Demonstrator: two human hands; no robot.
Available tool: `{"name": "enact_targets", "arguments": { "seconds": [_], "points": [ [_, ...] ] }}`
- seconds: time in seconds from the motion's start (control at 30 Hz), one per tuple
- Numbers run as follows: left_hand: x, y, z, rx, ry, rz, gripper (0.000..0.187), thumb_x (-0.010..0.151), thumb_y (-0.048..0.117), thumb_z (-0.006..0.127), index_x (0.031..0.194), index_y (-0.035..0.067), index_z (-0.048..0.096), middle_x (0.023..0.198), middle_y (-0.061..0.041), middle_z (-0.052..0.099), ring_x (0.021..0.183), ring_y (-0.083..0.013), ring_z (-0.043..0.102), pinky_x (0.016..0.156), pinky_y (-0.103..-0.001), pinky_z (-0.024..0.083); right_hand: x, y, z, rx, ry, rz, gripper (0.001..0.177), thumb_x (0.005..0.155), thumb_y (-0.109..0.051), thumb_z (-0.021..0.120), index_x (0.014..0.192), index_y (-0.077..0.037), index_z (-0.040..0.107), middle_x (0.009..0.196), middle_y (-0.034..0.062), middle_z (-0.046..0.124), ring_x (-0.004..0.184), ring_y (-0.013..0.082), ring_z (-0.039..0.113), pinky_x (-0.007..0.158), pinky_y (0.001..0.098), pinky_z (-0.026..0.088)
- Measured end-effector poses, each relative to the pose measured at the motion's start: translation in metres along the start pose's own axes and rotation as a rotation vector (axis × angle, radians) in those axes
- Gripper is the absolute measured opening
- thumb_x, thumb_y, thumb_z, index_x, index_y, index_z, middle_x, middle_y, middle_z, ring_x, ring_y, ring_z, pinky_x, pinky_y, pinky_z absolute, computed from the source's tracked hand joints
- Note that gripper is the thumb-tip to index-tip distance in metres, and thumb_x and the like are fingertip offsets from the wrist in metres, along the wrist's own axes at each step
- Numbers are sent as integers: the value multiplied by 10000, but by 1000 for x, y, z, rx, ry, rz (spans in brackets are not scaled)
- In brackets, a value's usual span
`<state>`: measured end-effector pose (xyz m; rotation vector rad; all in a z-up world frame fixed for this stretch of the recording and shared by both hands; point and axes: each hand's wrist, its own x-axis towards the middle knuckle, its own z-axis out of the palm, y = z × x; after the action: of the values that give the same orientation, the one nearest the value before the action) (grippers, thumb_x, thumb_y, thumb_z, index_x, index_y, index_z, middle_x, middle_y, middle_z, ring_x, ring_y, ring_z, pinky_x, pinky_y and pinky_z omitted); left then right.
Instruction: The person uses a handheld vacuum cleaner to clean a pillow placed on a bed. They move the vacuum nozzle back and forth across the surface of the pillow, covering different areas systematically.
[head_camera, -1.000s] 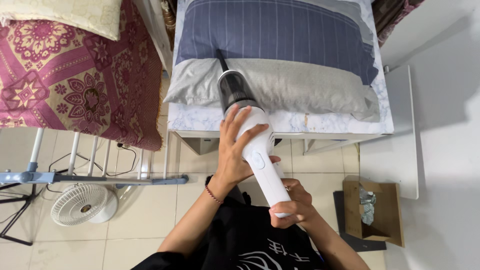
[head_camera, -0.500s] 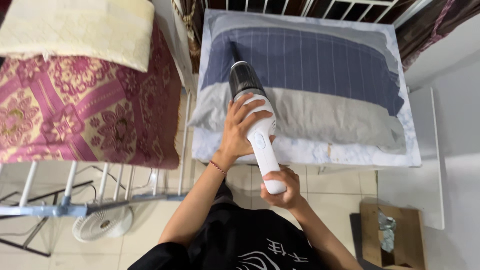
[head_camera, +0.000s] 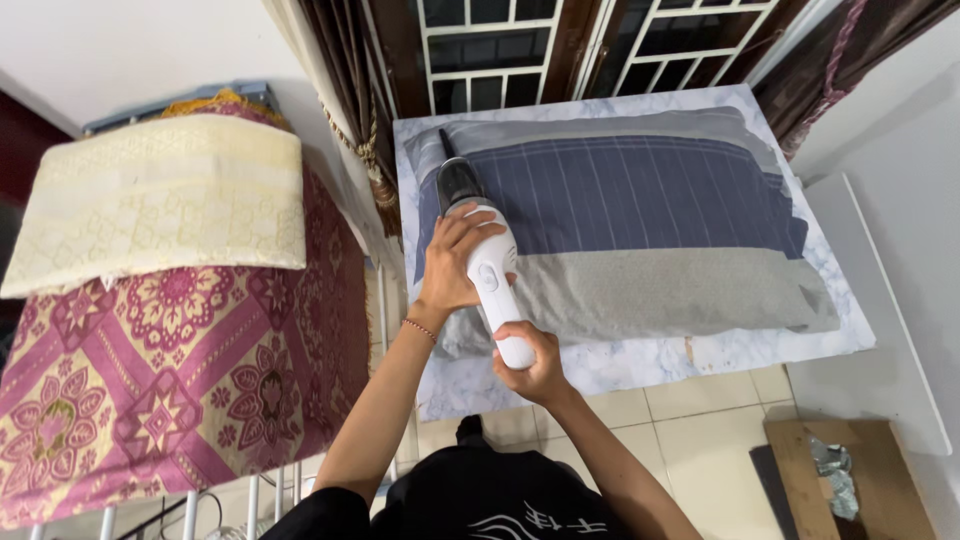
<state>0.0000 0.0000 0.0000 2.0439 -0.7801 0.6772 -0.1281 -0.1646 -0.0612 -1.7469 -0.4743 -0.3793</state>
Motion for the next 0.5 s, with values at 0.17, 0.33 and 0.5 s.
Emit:
{"name": "enact_targets", "arguments": {
  "seconds": [0.17,0.33,0.5],
  "points": [
    [-13,18,3,30,31,4,576,624,397,911,1108,135,743,1269,-52,681,1325,-341,569,1078,-564,434,-17,-12,-8,-6,-6,30,274,787,5,742,1016,-94,631,795,50,692,622,134,670,567,285,525],
    [-33,63,1,5,95,-36,584,599,407,913,1086,126,750,1234,-47,689,1310,-343,577,1053,-552,431,-44,-53,-31,-11,-65,-34,305,767,18,752,1025,-91,630,842,70,682,680,157,675,601,297,532],
    [-54,132,2,3,163,-68,579,600,415,916,1075,131,745,1230,-49,683,1318,-336,560,1123,-567,388,-80,-105,-69,-23,-144,-32,311,758,25,754,1016,-95,628,820,65,683,663,174,674,594,303,531]
  ]
}}
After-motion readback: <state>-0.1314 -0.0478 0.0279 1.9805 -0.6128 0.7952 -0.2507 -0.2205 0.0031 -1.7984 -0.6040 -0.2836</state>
